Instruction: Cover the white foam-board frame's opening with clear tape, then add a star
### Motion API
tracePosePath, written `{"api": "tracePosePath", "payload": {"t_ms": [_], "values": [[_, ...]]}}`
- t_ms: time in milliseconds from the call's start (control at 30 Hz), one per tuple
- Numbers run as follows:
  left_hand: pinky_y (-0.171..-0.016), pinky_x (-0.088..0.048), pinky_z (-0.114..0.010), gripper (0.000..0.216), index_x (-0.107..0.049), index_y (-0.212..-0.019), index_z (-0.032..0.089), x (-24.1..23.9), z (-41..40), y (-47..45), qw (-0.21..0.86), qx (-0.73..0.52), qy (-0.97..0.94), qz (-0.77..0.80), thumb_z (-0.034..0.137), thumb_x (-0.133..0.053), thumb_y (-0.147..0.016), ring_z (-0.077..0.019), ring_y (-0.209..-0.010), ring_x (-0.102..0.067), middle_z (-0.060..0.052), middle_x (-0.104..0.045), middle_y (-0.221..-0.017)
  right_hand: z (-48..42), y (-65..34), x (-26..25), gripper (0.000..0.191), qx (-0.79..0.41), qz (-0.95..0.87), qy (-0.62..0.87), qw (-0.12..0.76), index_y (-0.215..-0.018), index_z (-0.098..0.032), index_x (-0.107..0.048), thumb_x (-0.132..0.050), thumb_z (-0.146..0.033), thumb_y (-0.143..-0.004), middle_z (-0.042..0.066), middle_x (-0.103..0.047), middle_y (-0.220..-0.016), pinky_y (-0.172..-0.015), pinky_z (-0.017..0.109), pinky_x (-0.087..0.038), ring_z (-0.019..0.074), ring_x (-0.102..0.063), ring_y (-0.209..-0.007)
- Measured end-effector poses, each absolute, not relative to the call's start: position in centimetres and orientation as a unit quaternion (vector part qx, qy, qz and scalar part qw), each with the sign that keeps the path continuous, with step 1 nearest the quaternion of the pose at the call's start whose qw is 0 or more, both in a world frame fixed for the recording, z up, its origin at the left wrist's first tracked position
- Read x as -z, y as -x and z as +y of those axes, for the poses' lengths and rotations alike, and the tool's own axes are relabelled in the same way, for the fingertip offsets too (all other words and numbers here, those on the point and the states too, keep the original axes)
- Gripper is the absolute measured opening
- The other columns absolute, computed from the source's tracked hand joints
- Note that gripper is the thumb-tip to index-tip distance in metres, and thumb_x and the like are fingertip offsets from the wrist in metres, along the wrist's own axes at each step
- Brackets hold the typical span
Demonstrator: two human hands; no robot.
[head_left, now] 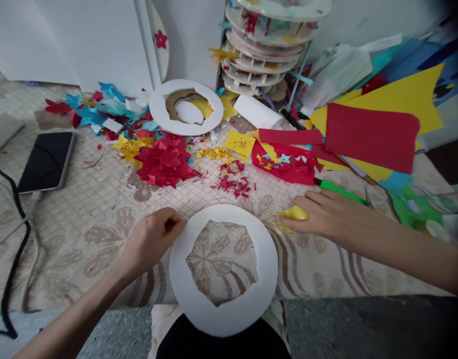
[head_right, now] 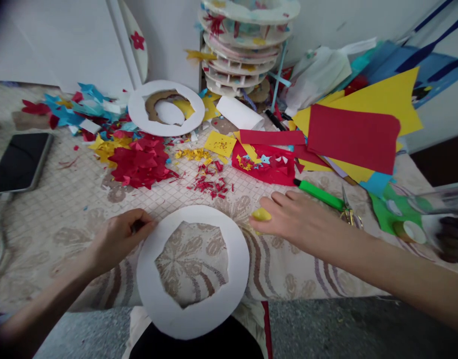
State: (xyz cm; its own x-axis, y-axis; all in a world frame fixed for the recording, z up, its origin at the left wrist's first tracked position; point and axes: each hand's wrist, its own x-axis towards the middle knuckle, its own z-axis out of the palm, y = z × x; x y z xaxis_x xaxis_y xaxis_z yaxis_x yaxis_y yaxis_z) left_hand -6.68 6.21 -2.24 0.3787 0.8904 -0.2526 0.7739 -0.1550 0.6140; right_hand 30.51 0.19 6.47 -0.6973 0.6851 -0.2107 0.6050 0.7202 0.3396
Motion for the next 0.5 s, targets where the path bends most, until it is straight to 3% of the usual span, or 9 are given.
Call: {"api": "tracePosePath", "payload": {"t_ms": [500], "values": [[-0.058, -0.04, -0.028, 0.022, -0.06, -0.077, 0.019, 1.97, 6.14, 6.33, 0.319, -0.072, -0.766, 0.554, 0.037, -0.049, -0.085, -0.0153, -0.06, -0.055, -0.001, -0.063, -0.069, 0.15, -29.92, -6.32, 0.044, -0.129, 0.906, -0.363, 0.177, -0.114, -0.031, -0.056, -0.059, -0.004, -0.08, 0.003, -0.055, -0.088, -0.071, 0.031, -0.03, 0.0192, -0.045, -0.079]]}}
